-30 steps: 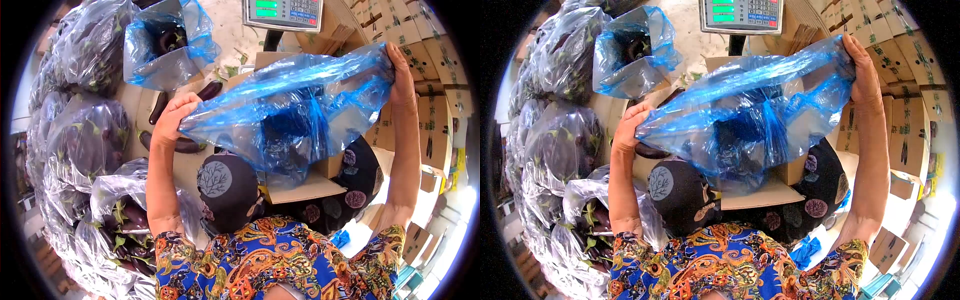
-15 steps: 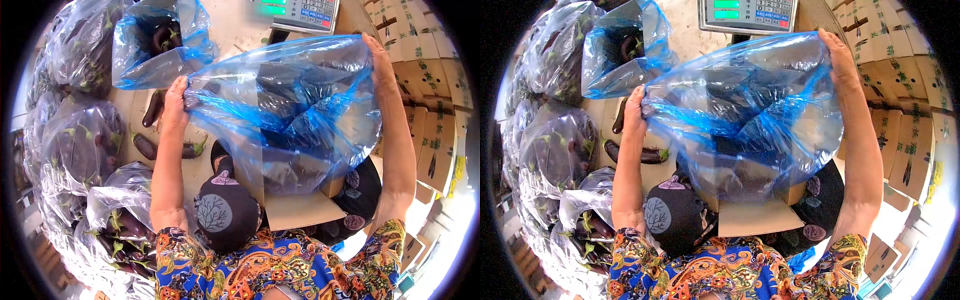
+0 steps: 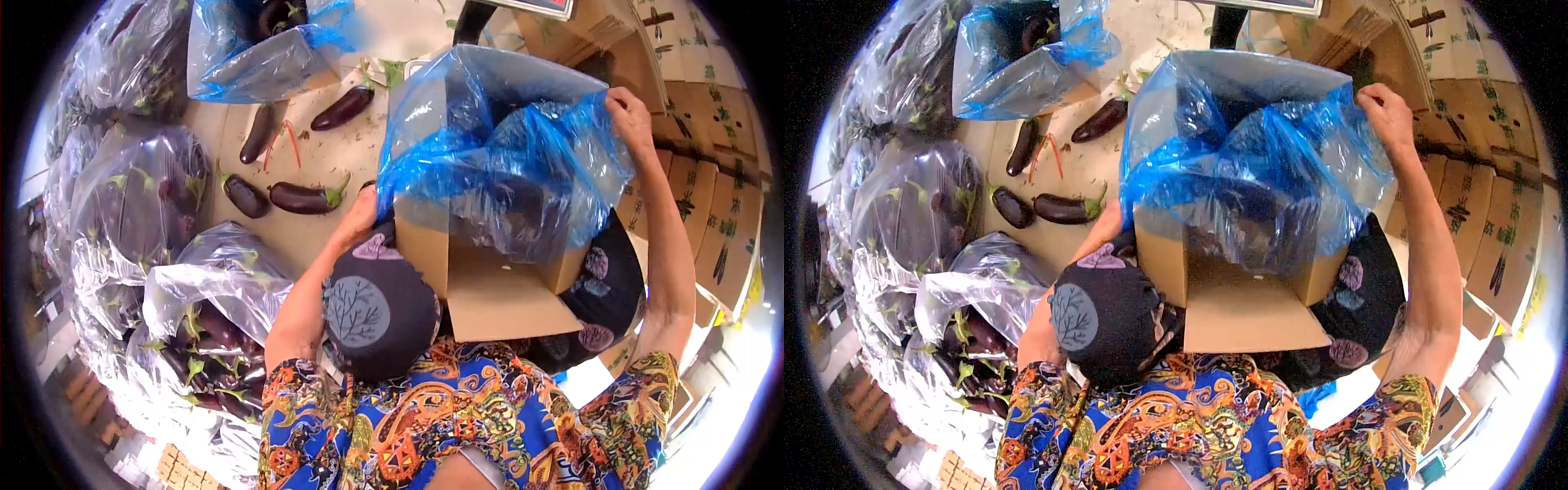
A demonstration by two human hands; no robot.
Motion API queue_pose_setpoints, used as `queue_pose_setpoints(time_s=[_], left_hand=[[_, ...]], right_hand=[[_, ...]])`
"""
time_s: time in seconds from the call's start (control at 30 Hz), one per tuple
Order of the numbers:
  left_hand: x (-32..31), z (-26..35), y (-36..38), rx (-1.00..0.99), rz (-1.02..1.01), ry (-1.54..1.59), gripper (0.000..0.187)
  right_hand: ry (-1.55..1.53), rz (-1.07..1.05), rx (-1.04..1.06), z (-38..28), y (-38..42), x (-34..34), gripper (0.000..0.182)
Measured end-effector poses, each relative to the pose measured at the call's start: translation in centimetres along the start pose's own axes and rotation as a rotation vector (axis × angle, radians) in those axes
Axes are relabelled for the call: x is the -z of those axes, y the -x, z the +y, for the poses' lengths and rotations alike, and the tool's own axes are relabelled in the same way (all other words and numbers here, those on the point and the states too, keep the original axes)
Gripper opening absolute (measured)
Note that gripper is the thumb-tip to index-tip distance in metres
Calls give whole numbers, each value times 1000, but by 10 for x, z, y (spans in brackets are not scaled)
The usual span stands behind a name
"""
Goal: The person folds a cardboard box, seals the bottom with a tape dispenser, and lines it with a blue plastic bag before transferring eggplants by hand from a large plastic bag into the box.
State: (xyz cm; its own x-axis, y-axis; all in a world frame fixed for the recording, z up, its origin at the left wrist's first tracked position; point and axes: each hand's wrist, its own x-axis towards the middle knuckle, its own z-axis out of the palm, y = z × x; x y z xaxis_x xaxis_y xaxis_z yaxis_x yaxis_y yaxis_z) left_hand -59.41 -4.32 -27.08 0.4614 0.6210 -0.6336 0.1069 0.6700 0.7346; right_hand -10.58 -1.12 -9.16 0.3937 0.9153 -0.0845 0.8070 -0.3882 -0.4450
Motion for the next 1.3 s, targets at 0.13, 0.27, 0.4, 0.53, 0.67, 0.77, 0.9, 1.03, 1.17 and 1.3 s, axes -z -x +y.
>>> queue_pose_setpoints(time_s=[0.13,0.27,0.4,0.53,0.67,0.77,0.9,1.03,1.17,1.3], left_hand=[[-1,15,-2,32,81,175,43],[-18,61,29,81,-2,682,44],[0,39,14,36,-123,681,40],[34,0,-27,-40,-152,531,36],[50,-11,-44,-66,-198,465,28],[53,-11,-47,-89,-175,437,25],[48,8,-22,-33,-133,451,23],[48,14,-11,-104,-429,699,19],[53,14,-10,-88,-377,627,17],[48,22,0,-17,-257,480,16]], right_hand=[[71,385,185,-74,54,25,20],[78,50,674,-173,136,27,43],[266,-263,846,-194,174,-35,74],[516,-153,859,-151,151,-105,18],[446,-193,816,-133,138,-106,17],[266,-262,871,-140,148,-83,20],[-129,-530,761,-197,191,-9,12],[-54,-729,858,-216,241,5,18],[-86,-886,809,-206,280,-40,18],[267,-940,773,-183,303,-87,4]])
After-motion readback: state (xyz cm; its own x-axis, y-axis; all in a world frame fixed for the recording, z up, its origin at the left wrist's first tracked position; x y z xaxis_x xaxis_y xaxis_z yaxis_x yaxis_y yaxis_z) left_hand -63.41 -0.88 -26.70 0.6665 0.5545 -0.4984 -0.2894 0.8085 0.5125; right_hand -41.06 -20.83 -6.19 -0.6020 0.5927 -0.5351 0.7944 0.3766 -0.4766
